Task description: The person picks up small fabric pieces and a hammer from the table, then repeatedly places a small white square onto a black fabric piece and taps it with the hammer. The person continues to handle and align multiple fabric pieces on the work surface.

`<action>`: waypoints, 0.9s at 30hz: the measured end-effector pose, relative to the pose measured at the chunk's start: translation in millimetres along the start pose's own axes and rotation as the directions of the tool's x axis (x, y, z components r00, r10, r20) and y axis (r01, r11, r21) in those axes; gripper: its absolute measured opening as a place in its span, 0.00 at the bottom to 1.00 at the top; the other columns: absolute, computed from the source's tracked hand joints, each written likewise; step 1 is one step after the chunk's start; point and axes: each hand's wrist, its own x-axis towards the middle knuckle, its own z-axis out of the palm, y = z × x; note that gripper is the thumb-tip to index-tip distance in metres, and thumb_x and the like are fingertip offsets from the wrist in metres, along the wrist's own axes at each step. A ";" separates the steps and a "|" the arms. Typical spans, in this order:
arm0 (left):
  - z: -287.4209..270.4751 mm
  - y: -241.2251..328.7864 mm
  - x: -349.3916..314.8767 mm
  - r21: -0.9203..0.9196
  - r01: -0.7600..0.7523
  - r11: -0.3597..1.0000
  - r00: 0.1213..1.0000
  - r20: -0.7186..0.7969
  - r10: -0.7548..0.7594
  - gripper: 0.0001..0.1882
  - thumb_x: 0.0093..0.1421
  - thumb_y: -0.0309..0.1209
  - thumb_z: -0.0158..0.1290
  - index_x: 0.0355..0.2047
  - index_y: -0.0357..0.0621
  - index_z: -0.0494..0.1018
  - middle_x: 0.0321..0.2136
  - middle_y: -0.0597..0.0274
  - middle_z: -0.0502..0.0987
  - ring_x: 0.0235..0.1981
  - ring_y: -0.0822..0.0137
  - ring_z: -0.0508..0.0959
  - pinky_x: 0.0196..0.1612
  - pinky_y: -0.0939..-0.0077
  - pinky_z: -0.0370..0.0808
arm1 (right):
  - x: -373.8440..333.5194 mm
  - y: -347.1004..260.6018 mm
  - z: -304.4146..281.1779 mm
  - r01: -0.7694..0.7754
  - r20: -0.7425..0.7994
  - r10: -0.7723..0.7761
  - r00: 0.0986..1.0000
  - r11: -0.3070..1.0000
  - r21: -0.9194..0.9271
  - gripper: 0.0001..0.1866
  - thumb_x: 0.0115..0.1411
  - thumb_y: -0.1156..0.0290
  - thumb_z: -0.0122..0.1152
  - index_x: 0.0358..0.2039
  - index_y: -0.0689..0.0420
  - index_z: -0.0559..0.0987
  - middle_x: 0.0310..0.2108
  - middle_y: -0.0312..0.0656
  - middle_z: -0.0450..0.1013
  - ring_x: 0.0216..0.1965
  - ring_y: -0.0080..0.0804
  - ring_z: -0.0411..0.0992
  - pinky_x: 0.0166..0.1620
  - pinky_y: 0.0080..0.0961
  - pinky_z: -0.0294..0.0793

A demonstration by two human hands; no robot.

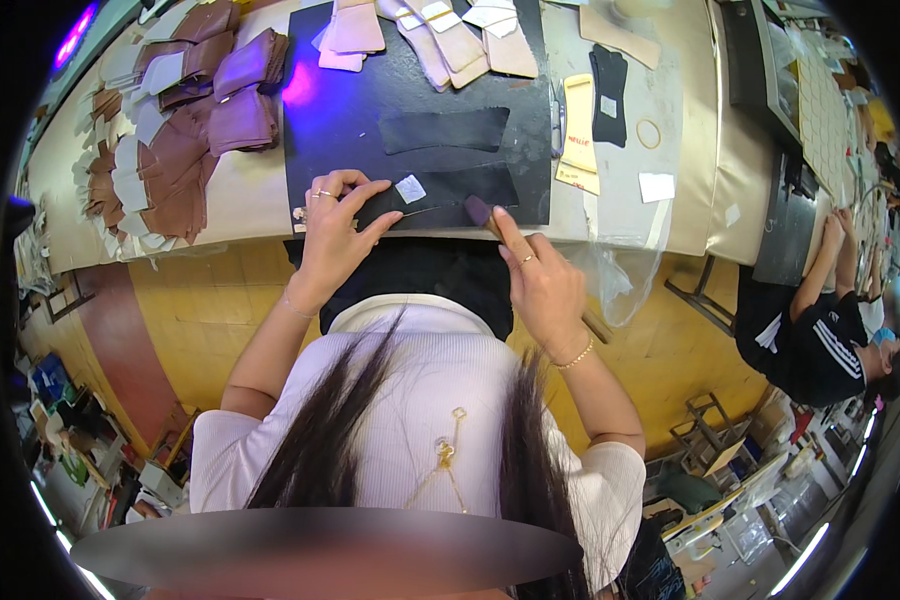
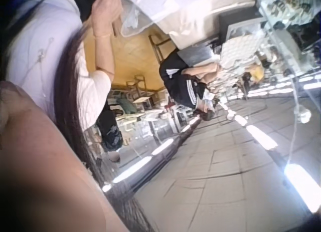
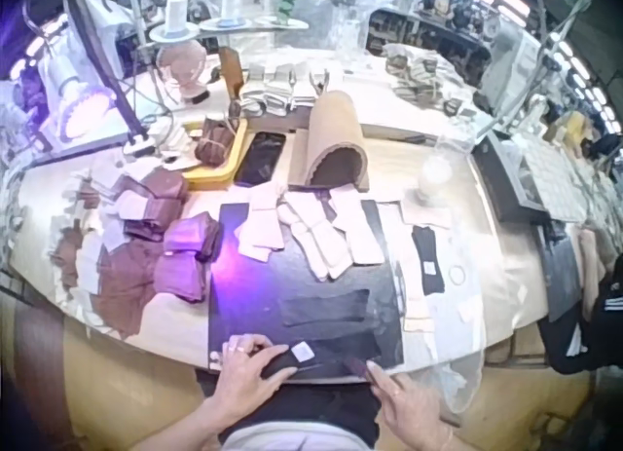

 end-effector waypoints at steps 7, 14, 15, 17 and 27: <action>-3.8 -2.4 -0.9 -0.097 0.035 0.995 0.999 -0.033 -0.039 0.16 0.49 0.34 0.66 0.38 0.45 0.80 0.35 0.62 0.72 0.39 0.59 0.68 0.44 0.66 0.64 | 7.6 -7.0 0.9 0.064 -0.005 -0.064 0.998 0.998 0.006 0.31 0.54 0.76 0.65 0.59 0.42 0.73 0.25 0.36 0.70 0.21 0.33 0.69 0.24 0.29 0.68; -8.7 -11.5 -0.6 -0.196 0.091 0.976 0.979 -0.165 -0.124 0.10 0.52 0.28 0.62 0.37 0.44 0.80 0.33 0.60 0.72 0.38 0.59 0.70 0.44 0.67 0.67 | 14.6 -14.7 8.0 0.163 -0.125 -0.140 0.982 0.967 0.196 0.30 0.54 0.74 0.66 0.59 0.41 0.73 0.25 0.34 0.71 0.21 0.32 0.70 0.25 0.29 0.69; -10.5 -11.9 1.1 -0.198 0.074 0.977 0.975 -0.191 -0.112 0.09 0.54 0.27 0.61 0.36 0.44 0.80 0.33 0.60 0.72 0.37 0.59 0.71 0.43 0.67 0.68 | 15.5 -17.4 11.5 0.118 0.070 -0.120 0.990 0.993 0.026 0.30 0.54 0.74 0.66 0.58 0.42 0.74 0.27 0.35 0.72 0.22 0.32 0.71 0.25 0.29 0.69; -15.4 -7.2 3.6 -0.328 0.130 0.936 0.966 -0.169 -0.194 0.08 0.55 0.26 0.60 0.36 0.41 0.79 0.33 0.60 0.72 0.36 0.61 0.71 0.41 0.68 0.69 | 18.0 -19.5 14.0 0.108 0.110 -0.106 0.988 0.994 -0.014 0.30 0.53 0.74 0.66 0.58 0.42 0.74 0.27 0.35 0.72 0.22 0.32 0.71 0.25 0.28 0.69; -136.4 79.2 0.7 -0.864 -0.453 -0.218 0.740 -0.501 0.449 0.13 0.63 0.43 0.52 0.35 0.47 0.73 0.34 0.62 0.73 0.35 0.64 0.74 0.36 0.68 0.71 | 29.7 -29.5 15.3 0.257 0.112 -0.262 0.958 0.965 0.059 0.28 0.55 0.69 0.63 0.58 0.38 0.74 0.25 0.33 0.70 0.21 0.30 0.70 0.23 0.28 0.69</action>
